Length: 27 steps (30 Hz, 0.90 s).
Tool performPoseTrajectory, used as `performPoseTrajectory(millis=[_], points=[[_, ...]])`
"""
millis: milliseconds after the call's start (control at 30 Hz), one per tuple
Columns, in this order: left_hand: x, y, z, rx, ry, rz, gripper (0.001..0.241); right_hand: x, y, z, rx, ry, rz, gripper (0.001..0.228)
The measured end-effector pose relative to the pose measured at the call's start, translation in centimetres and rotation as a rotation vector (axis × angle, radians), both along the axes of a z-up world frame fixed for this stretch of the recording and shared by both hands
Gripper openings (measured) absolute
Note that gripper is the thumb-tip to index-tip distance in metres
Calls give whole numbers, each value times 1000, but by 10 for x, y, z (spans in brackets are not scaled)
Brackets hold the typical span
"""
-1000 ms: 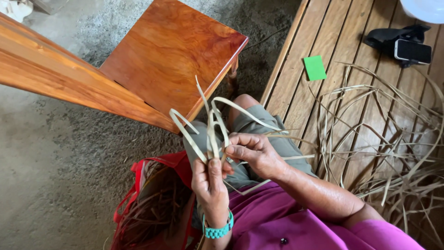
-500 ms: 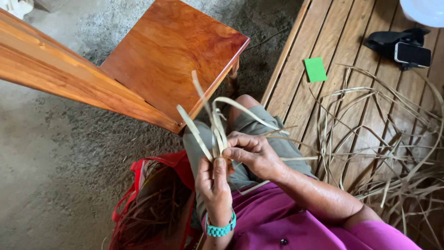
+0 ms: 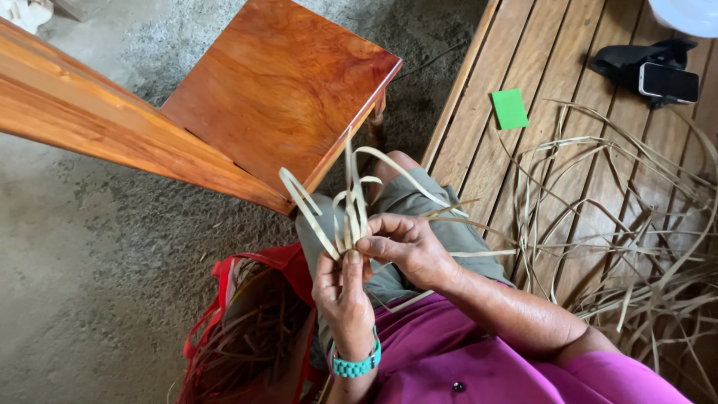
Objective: Weaving strips of dried plant material together to form a pattern for a craft item.
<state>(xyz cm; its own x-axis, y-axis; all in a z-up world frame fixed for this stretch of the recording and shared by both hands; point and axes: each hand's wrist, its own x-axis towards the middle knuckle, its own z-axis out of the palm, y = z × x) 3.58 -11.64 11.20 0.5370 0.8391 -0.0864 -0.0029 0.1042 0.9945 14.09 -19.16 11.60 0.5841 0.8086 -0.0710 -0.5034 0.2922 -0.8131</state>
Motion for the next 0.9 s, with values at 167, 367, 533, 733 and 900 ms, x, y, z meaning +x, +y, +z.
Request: performPoseTrajectory(millis=[167, 367, 533, 733, 900], points=[[1, 0, -2, -64, -79, 11, 26, -2, 2, -1, 0, -60, -32, 12], [3, -1, -7, -115, -124, 15, 21, -2, 1, -3, 70, -9, -56, 15], [4, 1, -9, -139, -157, 46, 22, 0, -4, 6, 1, -213, -38, 13], [4, 1, -6, -108, -119, 52, 22, 4, -4, -1, -45, -260, 18, 17], [6, -1, 2, -112, -174, -10, 17, 7, 0, -16, 85, 16, 51, 15]])
